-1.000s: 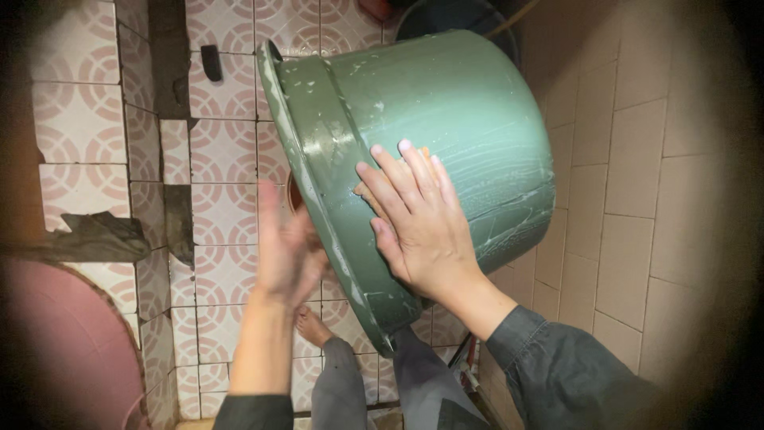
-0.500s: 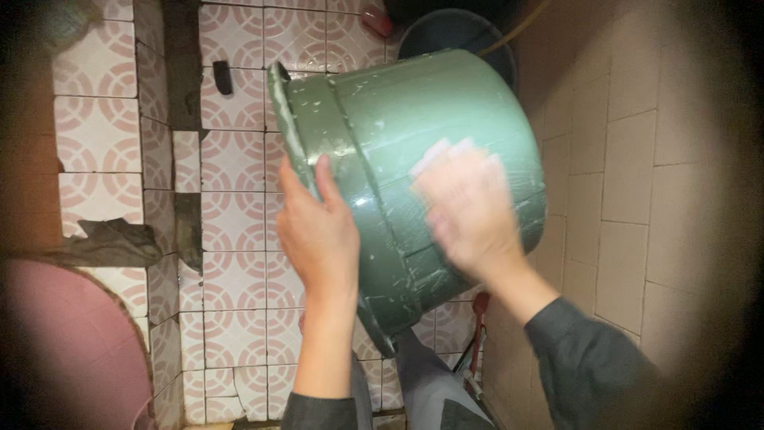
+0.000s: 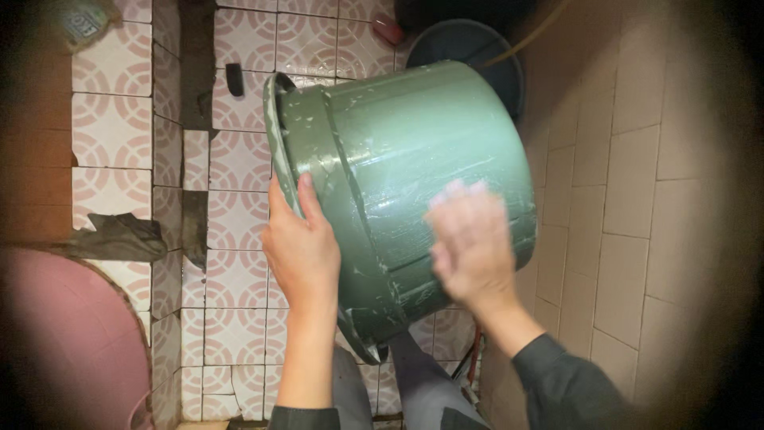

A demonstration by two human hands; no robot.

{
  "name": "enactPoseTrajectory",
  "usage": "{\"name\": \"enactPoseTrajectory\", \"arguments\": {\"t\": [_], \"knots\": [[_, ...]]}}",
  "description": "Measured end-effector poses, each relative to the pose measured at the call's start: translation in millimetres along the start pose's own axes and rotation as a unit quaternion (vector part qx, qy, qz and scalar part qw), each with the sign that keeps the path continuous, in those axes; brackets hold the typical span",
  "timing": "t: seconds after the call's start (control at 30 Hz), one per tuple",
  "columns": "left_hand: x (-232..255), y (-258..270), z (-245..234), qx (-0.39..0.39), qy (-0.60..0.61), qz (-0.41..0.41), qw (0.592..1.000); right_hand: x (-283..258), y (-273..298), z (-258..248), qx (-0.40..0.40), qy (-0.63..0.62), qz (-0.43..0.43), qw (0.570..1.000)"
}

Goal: The person scrubs the exterior of a large green plastic bucket with a soapy sponge. They rotate the bucket to clean different sides and the rim, then rinse the sponge in a smaller pink basin.

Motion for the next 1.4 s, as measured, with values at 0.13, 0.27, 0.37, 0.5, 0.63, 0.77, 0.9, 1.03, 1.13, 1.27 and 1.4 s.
{"name": "enactPoseTrajectory", "arguments": {"t": [0.13,0.27,0.37,0.5,0.63,0.77,0.9,1.03,1.13,1.27,1.4], "knots": [[5,6,13,-0.001,0.004,0.033,0.999,55,-33,-15,0.032,0.008,0.174,0.984],[8,3,19,-0.006,-0.019,0.000,1.000,-10,-57,9,-0.006,-0.067,0.071,0.995],[9,6,10,0.009,-0.031,0.018,0.999,-50,-27,14,-0.053,-0.106,-0.039,0.992],[3,4,15,-0.023,-0.030,-0.022,0.999,2,-11,-6,-0.022,-0.005,-0.001,1.000],[11,8,34,-0.009,-0.011,0.001,1.000,78,-54,-18,0.028,0.011,0.148,0.989],[23,13,34,0.039,-0.032,0.060,0.997,37,-91,6,-0.019,-0.014,0.100,0.995],[9,7,26,-0.004,-0.063,-0.022,0.998,-38,-41,13,-0.043,-0.138,-0.022,0.989],[8,7,17,-0.005,-0.054,-0.010,0.998,7,-20,-5,-0.009,-0.028,0.020,0.999],[9,7,23,0.002,-0.054,-0.013,0.998,82,-49,-18,0.047,0.011,0.165,0.985],[14,8,32,0.011,-0.033,0.003,0.999,74,-100,1,0.027,0.038,0.146,0.988],[10,8,23,0.014,-0.016,0.007,1.000,-16,-73,18,-0.028,-0.076,-0.003,0.997]]}}
Point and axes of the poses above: each hand's wrist, its own y-axis away from the middle knuckle, its own z-axis out of the palm, x = y × z, the point moved 8 cm from there along -y, towards the middle knuckle, and after that the axes turned 9 degrees about -x, right-handed, at the moved point
